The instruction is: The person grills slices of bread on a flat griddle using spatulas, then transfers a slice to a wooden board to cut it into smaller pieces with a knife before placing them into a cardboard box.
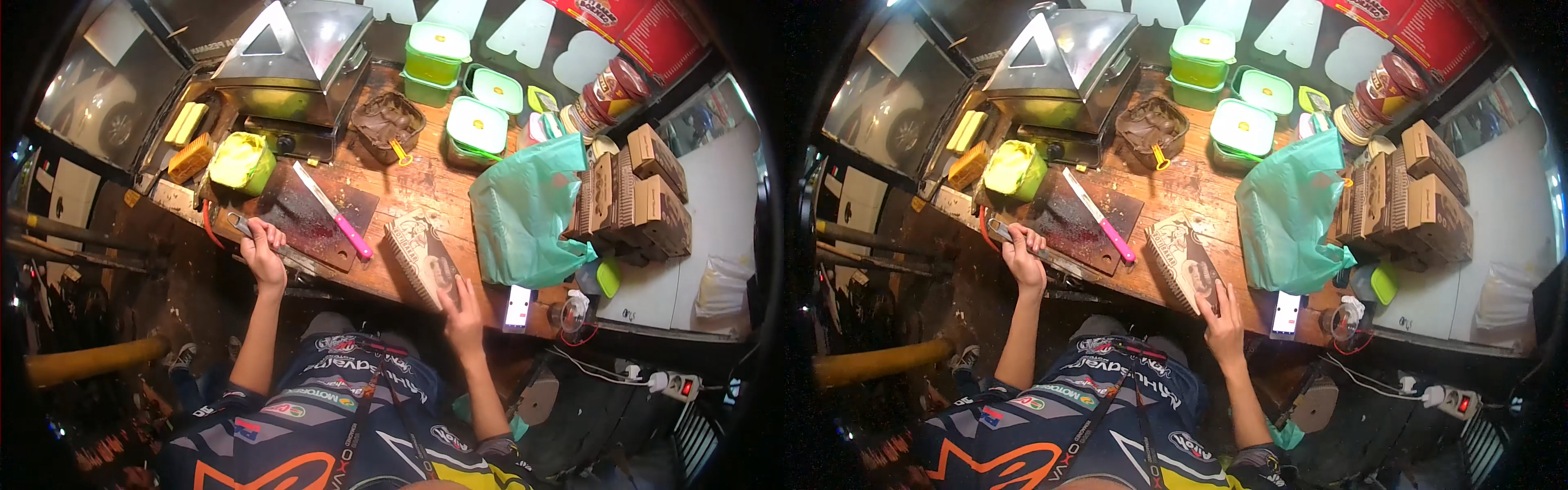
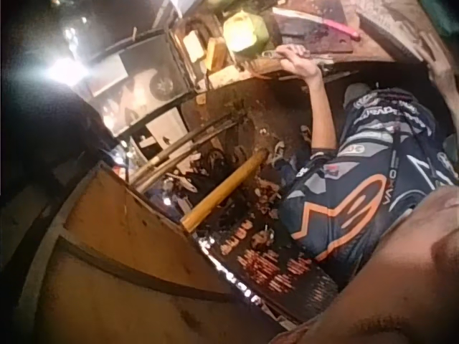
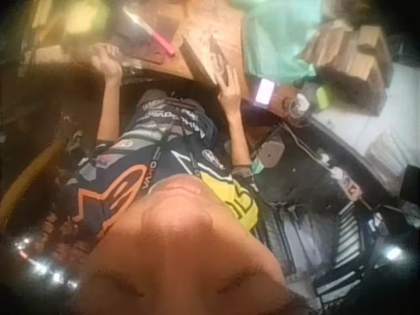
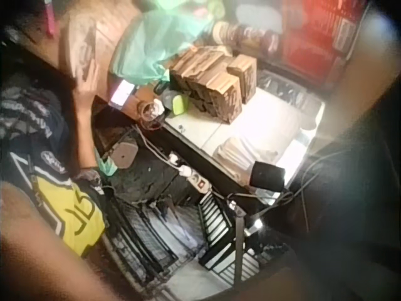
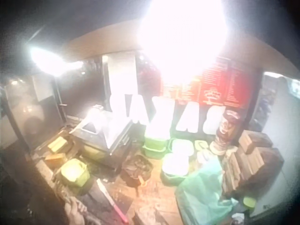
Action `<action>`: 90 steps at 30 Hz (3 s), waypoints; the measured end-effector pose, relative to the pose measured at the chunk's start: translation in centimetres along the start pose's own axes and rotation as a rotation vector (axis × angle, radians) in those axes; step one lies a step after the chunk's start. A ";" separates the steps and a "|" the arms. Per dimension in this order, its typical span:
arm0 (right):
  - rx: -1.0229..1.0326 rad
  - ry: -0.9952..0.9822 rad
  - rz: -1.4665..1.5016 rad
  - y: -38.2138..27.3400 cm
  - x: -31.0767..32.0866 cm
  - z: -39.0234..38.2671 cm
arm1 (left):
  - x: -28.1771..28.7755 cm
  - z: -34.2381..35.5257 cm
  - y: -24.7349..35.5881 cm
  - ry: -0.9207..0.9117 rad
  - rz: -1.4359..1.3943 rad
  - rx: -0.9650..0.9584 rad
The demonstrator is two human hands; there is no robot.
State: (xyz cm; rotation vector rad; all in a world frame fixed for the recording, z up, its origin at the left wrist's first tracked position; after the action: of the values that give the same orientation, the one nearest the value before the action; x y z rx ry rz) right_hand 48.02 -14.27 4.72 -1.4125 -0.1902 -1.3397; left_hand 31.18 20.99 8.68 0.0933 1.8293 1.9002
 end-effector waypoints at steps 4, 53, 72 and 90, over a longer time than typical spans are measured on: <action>0.005 -0.017 0.025 0.2 -0.6 -0.3 | 0.9 -0.9 -0.1 0.021 0.026 0.014; -0.121 0.136 -0.515 -5.7 -12.6 15.4 | 34.2 20.9 12.9 0.299 -0.090 -0.373; -0.656 -0.226 0.633 -21.0 -19.3 7.4 | 33.5 48.2 -0.4 0.144 0.145 -0.162; -0.259 -0.147 0.543 -36.8 -45.1 25.0 | 42.2 45.2 3.3 0.144 -0.292 -0.011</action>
State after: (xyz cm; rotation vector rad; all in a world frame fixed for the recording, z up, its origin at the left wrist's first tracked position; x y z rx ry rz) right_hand 20.43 42.37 -2.05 -1.6309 0.2668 -0.8311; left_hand 10.56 79.22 4.12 -0.3066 1.8099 1.7483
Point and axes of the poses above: each hand's wrist, its own z-axis towards the middle knuckle, its own x-axis out of the back of the hand, y = z × x, the point moved 10 cm from there along z, towards the middle knuckle, and after that the axes turned 8 degrees about z, right-handed, at the moved point
